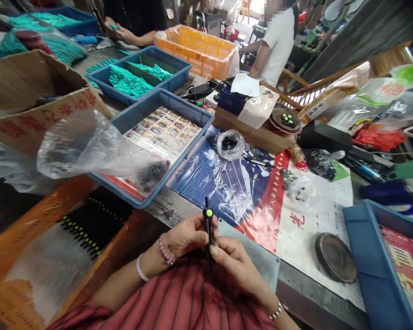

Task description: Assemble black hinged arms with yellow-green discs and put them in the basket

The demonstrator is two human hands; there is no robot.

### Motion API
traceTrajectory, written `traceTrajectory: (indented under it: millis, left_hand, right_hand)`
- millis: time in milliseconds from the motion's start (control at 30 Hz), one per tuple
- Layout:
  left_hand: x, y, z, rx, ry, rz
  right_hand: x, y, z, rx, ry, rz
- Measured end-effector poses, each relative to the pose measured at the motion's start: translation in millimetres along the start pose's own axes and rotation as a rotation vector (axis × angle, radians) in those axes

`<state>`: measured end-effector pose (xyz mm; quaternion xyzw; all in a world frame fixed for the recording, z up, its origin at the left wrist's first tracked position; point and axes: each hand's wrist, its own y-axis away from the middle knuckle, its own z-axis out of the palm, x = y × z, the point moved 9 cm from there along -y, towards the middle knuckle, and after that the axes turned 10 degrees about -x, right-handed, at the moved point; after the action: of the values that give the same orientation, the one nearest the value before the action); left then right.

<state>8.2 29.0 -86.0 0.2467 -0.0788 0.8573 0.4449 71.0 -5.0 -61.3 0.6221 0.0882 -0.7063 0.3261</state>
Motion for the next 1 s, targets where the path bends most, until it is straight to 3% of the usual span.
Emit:
traceTrajectory:
  millis: [133, 233, 367, 467, 567, 633, 700, 800, 900, 1000]
  left_hand:
    - [6, 9, -6.3, 0.073, -0.108, 0.072]
    - [15, 29, -14.0, 0.150, -0.276, 0.107]
    - [49, 95, -29.4, 0.435, -0.598, 0.245]
    - [75, 152, -15.7, 0.593, -1.014, 0.377]
    - [61, 173, 12.2, 0.422, -1.617, 0.282]
    - [44, 184, 6.0, 0.318, -1.761, 0.146]
    - [38, 203, -16.9, 0.332, -1.735, 0.060]
    - [52, 258, -72.7, 0.540, -1.630, 0.030]
    - [66, 347, -149.2, 0.912, -1.479, -0.020]
    - [51, 433, -218.0, 1.197, -1.317, -0.109]
  right_hand:
    - [14, -13, 14, 0.002, -0.080, 0.057]
    - [24, -18, 19, -0.019, -0.085, 0.149]
    - [22, -22, 33, -0.279, 0.272, 0.312]
    - [21, -30, 54, -0.495, 0.548, 0.353]
    - [26, -48, 90, -0.635, 0.773, 0.285]
    - [37, -64, 117, -0.706, 0.840, 0.255]
    - [48, -82, 140, -0.734, 0.826, 0.237]
    - [47, -111, 149, -0.618, 0.865, 0.135]
    - [27, -125, 123, -0.366, 0.982, -0.053]
    - [12, -118, 81, -0.182, 1.068, -0.176]
